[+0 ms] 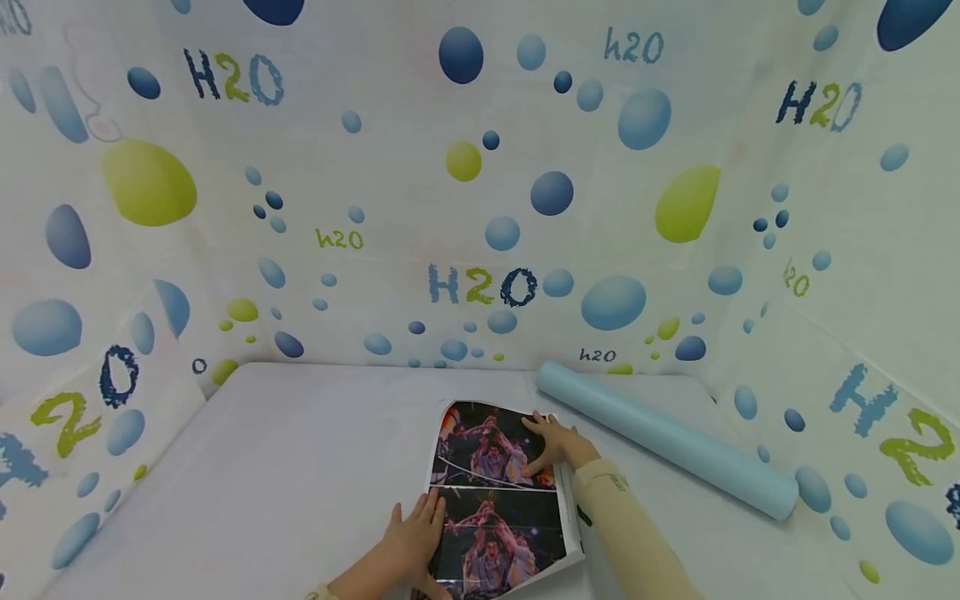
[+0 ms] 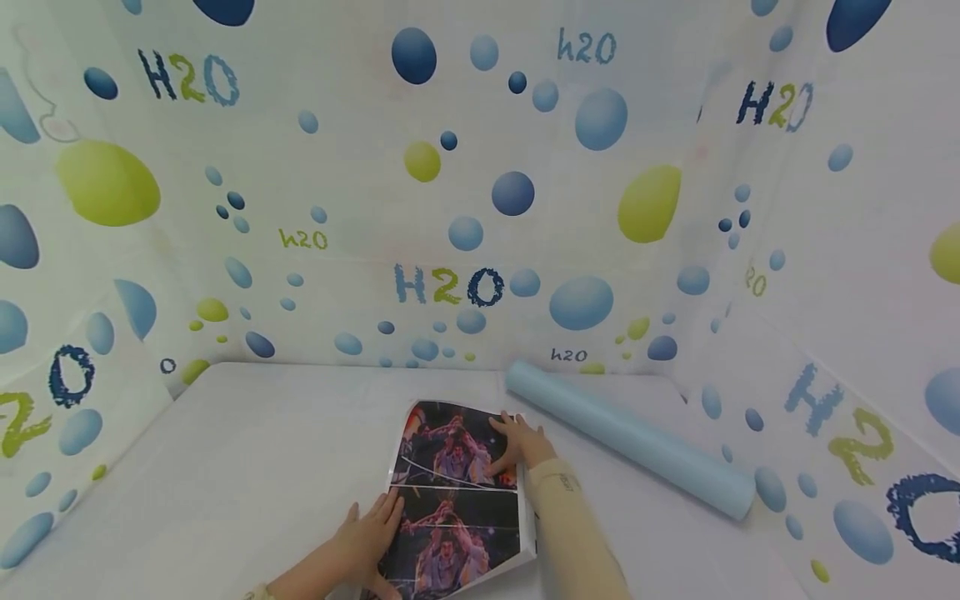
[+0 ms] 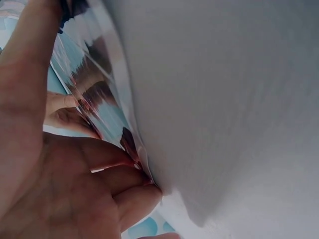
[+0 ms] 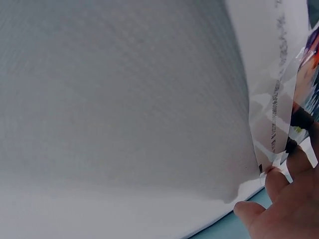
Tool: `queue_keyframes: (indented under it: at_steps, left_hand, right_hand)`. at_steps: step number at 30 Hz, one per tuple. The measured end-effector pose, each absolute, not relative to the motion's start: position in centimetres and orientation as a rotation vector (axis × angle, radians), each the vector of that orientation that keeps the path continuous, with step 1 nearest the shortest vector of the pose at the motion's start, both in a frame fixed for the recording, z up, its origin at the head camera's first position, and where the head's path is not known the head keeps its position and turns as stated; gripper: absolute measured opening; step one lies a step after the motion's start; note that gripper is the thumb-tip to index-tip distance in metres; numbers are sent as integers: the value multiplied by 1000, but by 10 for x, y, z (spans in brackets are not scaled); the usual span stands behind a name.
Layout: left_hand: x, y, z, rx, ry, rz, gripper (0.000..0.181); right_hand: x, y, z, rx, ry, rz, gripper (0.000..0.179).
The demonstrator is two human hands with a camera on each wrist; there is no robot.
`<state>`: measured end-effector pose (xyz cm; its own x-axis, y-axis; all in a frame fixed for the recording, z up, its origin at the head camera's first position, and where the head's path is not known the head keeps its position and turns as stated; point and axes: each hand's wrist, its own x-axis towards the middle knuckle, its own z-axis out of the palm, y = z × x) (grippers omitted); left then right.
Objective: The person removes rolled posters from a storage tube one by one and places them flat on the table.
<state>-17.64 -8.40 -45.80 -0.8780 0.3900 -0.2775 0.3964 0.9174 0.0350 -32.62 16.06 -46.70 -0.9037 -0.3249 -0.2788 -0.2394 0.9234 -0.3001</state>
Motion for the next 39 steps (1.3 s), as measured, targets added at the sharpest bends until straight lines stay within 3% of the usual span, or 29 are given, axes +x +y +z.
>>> queue_keyframes:
  at_steps: [9,11,15,18,23,31,33,34,39]
  left_hand:
    - [-179,-84,-453,615,2850,-64,114]
    - [-184,-84,-448,646,2880,13,97]
    - [-200,-87,-437,696,2948,269,37]
    - [-217,-85,-439,741,3063,207,21]
    - [-241,-75,-447,735,3154,-172,35]
    - [-271,-73,-450,473,2940,-204,84]
    - [-274,-75,-448,456,2915,-154,90]
    - [-275,-76,-447,449,2906,-146,98]
    - [-274,-76,-444,447,2879,-143,101]
  right_hand:
    - [-326,157,-467,-423,2801,-343,97]
    - [-326,156,-465,-436,2822,-324,98]
    - [-327,152,-463,-479,2890,-271,97]
    - [-327,148,-463,-530,2964,-206,91]
    - [-323,141,-461,-548,3052,-126,79]
    - [-301,150,-459,-653,3094,-145,56]
    - [-295,157,-458,-677,3055,-147,60]
    - [-291,160,-458,-689,3021,-118,67]
    - [-272,177,-462,-793,2830,-29,104]
